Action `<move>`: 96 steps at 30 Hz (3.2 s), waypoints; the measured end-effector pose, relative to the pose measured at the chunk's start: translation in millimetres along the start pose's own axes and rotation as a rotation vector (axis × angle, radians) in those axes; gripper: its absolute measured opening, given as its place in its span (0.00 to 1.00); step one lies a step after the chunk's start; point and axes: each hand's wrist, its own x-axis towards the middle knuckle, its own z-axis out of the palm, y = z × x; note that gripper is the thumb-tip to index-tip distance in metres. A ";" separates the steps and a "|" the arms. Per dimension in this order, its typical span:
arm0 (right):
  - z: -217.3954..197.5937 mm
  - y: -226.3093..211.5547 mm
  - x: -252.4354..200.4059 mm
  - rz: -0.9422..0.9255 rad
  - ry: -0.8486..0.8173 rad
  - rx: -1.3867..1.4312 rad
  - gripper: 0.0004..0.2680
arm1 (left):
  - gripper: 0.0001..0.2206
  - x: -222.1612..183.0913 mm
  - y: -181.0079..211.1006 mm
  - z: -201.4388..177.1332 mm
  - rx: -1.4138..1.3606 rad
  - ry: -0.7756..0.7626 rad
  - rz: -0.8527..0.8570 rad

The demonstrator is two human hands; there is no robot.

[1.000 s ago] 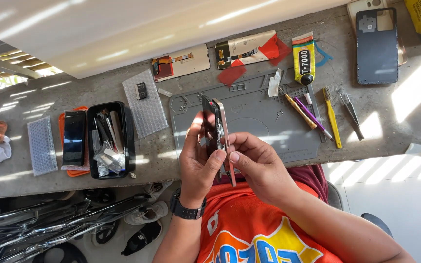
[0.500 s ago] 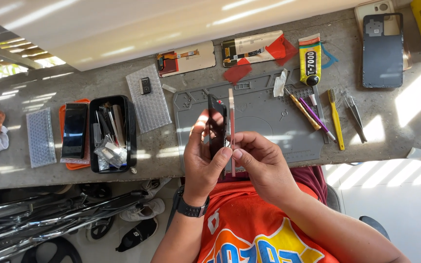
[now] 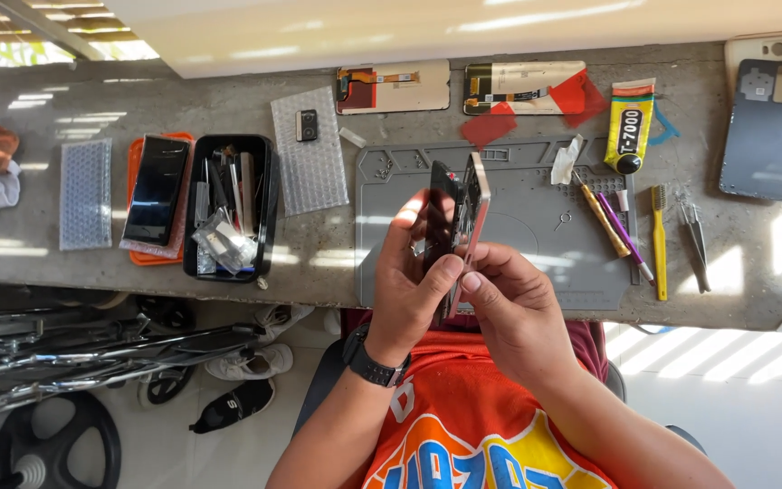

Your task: Removing protective plastic films from smartphone components and chassis on a repair bench using a thin metal tool.

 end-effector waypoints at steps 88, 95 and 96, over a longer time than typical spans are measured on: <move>-4.2 -27.1 17.5 0.077 0.013 -0.495 0.06 | 0.44 -5.3 -14.8 -8.1 -0.098 0.060 0.060; -5.1 -29.0 17.6 0.094 0.015 -0.543 0.04 | 0.41 -6.8 -12.9 -8.5 -0.071 0.061 0.088; -4.6 -29.4 17.5 0.099 0.017 -0.541 0.04 | 0.41 -6.5 -10.8 -7.8 -0.068 0.064 0.088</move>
